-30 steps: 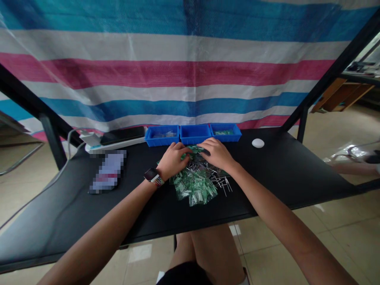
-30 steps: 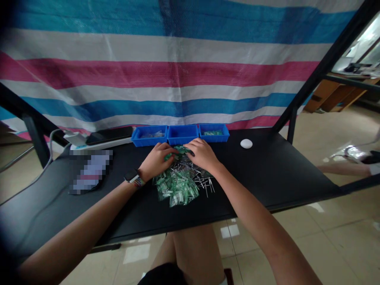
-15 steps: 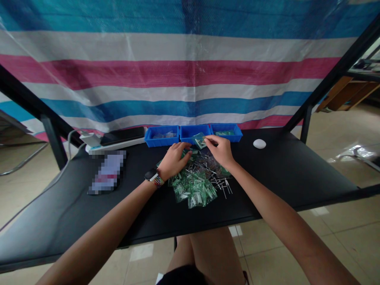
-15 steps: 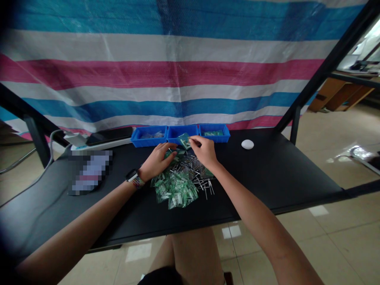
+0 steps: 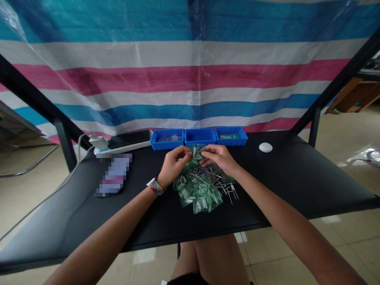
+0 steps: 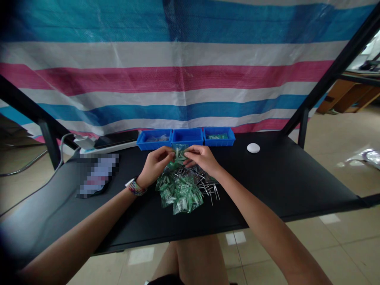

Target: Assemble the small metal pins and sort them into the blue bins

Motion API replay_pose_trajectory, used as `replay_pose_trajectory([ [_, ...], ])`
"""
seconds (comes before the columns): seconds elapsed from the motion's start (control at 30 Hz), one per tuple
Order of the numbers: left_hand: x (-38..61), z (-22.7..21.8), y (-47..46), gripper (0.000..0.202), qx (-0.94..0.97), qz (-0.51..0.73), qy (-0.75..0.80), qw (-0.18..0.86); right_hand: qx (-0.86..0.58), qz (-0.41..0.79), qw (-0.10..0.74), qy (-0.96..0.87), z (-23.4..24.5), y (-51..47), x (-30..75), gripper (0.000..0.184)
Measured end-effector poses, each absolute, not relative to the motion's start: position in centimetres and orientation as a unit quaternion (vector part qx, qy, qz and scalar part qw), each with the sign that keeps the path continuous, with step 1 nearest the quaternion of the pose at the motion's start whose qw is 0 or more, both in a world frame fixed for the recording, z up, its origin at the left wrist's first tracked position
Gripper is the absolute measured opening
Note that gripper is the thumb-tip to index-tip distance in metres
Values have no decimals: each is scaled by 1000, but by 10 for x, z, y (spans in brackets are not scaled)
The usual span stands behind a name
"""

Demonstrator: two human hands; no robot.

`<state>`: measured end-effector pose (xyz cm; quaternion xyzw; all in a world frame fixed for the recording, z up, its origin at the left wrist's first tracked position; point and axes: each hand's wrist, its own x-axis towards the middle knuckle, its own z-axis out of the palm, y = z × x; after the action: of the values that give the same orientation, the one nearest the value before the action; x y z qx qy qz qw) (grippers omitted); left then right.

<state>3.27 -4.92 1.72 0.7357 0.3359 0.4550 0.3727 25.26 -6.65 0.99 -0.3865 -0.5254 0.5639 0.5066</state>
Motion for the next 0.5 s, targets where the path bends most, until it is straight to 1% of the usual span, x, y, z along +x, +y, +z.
replay_pose_trajectory([
  [0.13, 32, 14, -50, 21, 745, 459, 349, 335, -400, 557, 493, -535, 7, -67, 253, 35],
  [0.23, 32, 9, -52, 19, 756, 456, 359, 304, -406, 527, 494, -559, 3, -67, 253, 35],
  [0.33, 33, 7, -55, 20, 760, 453, 364, 292, -408, 469, 511, -594, 2, -70, 251, 32],
  [0.4, 33, 6, -56, 22, 754, 455, 364, 303, -411, 422, 524, -615, 2, -73, 251, 27],
  [0.5, 31, 7, -57, 33, 736, 467, 368, 324, -428, 325, 528, -657, 6, -79, 252, 18],
])
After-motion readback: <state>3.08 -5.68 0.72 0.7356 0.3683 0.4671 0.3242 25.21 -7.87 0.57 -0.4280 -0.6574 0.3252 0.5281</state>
